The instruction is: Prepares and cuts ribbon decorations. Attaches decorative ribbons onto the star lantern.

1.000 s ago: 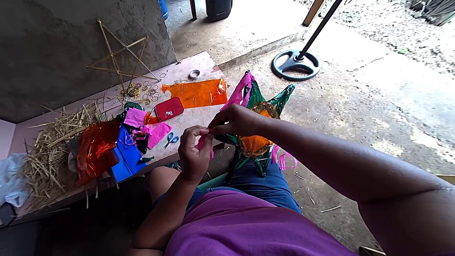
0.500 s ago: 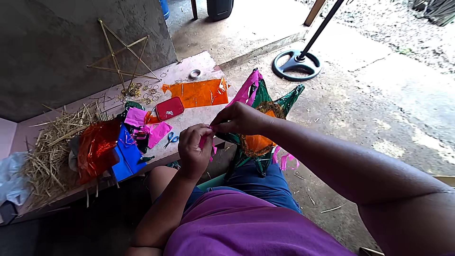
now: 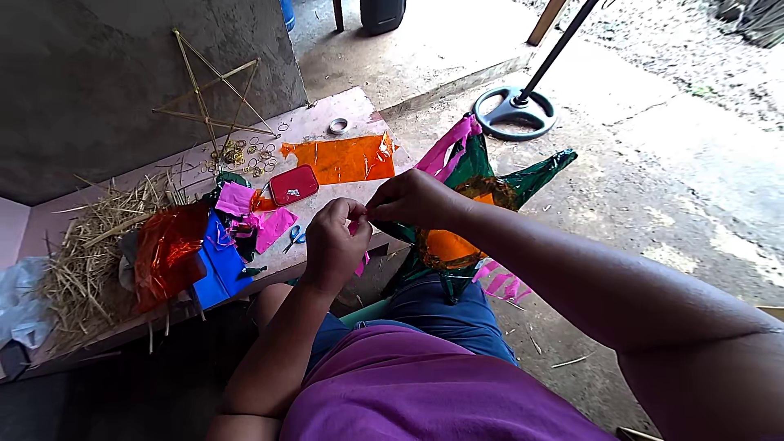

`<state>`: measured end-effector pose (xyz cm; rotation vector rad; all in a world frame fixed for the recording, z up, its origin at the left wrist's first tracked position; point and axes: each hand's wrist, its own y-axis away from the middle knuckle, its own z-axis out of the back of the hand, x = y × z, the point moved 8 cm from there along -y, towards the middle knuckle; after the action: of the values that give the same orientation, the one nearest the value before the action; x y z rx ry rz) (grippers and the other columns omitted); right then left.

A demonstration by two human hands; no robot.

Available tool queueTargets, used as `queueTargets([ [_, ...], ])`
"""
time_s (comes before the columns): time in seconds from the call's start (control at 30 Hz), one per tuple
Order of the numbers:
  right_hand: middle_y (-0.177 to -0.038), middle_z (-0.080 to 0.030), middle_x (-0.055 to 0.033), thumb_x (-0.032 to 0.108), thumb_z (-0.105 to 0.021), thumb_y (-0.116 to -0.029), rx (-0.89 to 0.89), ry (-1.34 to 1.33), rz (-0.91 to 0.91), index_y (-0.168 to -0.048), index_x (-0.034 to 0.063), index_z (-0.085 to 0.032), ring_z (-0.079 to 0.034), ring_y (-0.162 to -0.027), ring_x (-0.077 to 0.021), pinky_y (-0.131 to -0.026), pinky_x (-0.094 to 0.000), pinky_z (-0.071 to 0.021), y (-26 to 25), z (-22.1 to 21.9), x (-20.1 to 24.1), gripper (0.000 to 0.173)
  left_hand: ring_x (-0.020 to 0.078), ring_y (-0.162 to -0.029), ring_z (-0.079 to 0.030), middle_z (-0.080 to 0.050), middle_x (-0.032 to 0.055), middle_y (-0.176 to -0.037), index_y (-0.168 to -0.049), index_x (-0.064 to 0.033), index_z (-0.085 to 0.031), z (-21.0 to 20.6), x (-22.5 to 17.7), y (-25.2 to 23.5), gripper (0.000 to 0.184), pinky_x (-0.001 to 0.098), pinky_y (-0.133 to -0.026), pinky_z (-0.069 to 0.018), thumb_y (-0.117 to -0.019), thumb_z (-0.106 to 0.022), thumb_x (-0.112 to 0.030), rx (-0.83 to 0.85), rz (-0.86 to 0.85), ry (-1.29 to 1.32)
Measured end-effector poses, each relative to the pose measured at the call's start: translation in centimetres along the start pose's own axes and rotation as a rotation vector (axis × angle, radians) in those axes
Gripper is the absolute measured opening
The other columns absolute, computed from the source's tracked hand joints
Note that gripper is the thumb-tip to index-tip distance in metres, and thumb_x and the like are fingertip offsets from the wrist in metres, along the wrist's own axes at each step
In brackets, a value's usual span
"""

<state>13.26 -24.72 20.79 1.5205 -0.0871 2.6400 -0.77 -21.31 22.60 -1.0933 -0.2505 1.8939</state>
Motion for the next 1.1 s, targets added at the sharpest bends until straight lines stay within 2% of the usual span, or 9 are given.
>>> queueTargets([
  [0.1, -0.080, -0.073, 0.0010, 0.016, -0.071, -0.0958, -0.001, 0.002, 0.005, -0.091, 0.0109, -0.080, -0.065, -0.071, -0.0041, -0.068, -0.0287, -0.0538, 0.3, 0.3, 0.2, 0.011, 0.0132, -0.087, -0.071, -0.073, 0.0082, -0.092, -0.094, -0.0018, -0.071, 0.0, 0.4, -0.4, 0.007, 0.0298, -0.082, -0.0581, -0.0873, -0.069, -0.001, 0.023, 0.015, 0.056],
  [0.27, -0.083, -0.074, 0.0005, 0.014, -0.071, -0.0968, 0.020, 0.011, -0.049, -0.095, 0.0104, -0.080, -0.066, -0.073, -0.0043, -0.070, -0.0290, -0.0533, 0.6, 0.4, 0.2, 0.010, 0.0145, -0.085, -0.070, -0.072, 0.0092, -0.089, -0.093, -0.0007, -0.070, -0.1, 0.3, -1.0, 0.013, 0.0314, -0.081, -0.0578, -0.0855, -0.080, -0.005, 0.103, 0.025, 0.095],
  [0.43, -0.081, -0.074, 0.0018, 0.016, -0.072, -0.0962, 0.007, 0.026, -0.015, -0.093, 0.0114, -0.080, -0.065, -0.072, -0.0035, -0.069, -0.0287, -0.0528, 0.5, 0.3, 0.1, 0.010, 0.0151, -0.084, -0.072, -0.074, 0.0083, -0.089, -0.092, -0.0025, -0.072, 0.1, 0.0, -1.4, 0.006, 0.0331, -0.080, -0.0594, -0.0868, -0.073, -0.002, 0.164, 0.014, 0.014],
  [0.57, -0.082, -0.074, 0.0017, 0.017, -0.072, -0.0964, 0.006, 0.028, -0.011, -0.093, 0.0120, -0.080, -0.066, -0.073, -0.0040, -0.069, -0.0292, -0.0533, 0.5, 0.4, 0.1, 0.010, 0.0118, -0.086, -0.071, -0.074, 0.0067, -0.090, -0.092, -0.0036, -0.073, 0.3, 0.1, -1.5, 0.005, 0.0290, -0.082, -0.0586, -0.0882, -0.071, -0.001, 0.175, -0.012, 0.034],
  [0.63, -0.083, -0.074, 0.0014, 0.016, -0.071, -0.0969, 0.021, 0.029, -0.031, -0.094, 0.0114, -0.080, -0.066, -0.074, -0.0040, -0.070, -0.0290, -0.0533, 0.6, 0.3, 0.2, 0.010, 0.0107, -0.086, -0.071, -0.074, 0.0058, -0.089, -0.091, -0.0041, -0.073, 0.3, 0.1, -1.5, 0.004, 0.0278, -0.081, -0.0588, -0.0875, -0.072, -0.002, 0.181, -0.015, 0.055],
  [0.73, -0.084, -0.074, -0.0003, 0.015, -0.070, -0.0976, 0.029, 0.033, -0.041, -0.096, 0.0103, -0.080, -0.066, -0.076, -0.0060, -0.072, -0.0314, -0.0537, 0.7, 0.2, 0.3, 0.011, 0.0140, -0.083, -0.071, -0.073, 0.0077, -0.088, -0.091, -0.0025, -0.071, 0.2, 0.1, -1.6, 0.011, 0.0313, -0.079, -0.0588, -0.0863, -0.080, -0.008, 0.194, 0.001, 0.056],
  [0.9, -0.086, -0.075, -0.0005, 0.016, -0.070, -0.0974, 0.025, 0.037, -0.021, -0.096, 0.0110, -0.080, -0.067, -0.077, -0.0071, -0.074, -0.0336, -0.0547, 0.5, 0.1, 0.1, 0.011, 0.0115, -0.079, -0.070, -0.073, 0.0054, -0.085, -0.090, -0.0040, -0.071, 0.1, 0.4, -1.8, 0.007, 0.0293, -0.075, -0.0586, -0.0867, -0.077, -0.005, 0.216, 0.009, 0.035],
  [1.1, -0.085, -0.075, -0.0003, 0.016, -0.071, -0.0964, 0.017, 0.028, -0.006, -0.095, 0.0109, -0.080, -0.067, -0.077, -0.0070, -0.075, -0.0339, -0.0548, 0.3, -0.2, 0.0, 0.010, 0.0059, -0.078, -0.070, -0.074, 0.0023, -0.083, -0.086, -0.0061, -0.072, 0.0, 1.3, -2.2, 0.003, 0.0250, -0.074, -0.0572, -0.0853, -0.075, -0.005, 0.246, 0.113, 0.072],
])
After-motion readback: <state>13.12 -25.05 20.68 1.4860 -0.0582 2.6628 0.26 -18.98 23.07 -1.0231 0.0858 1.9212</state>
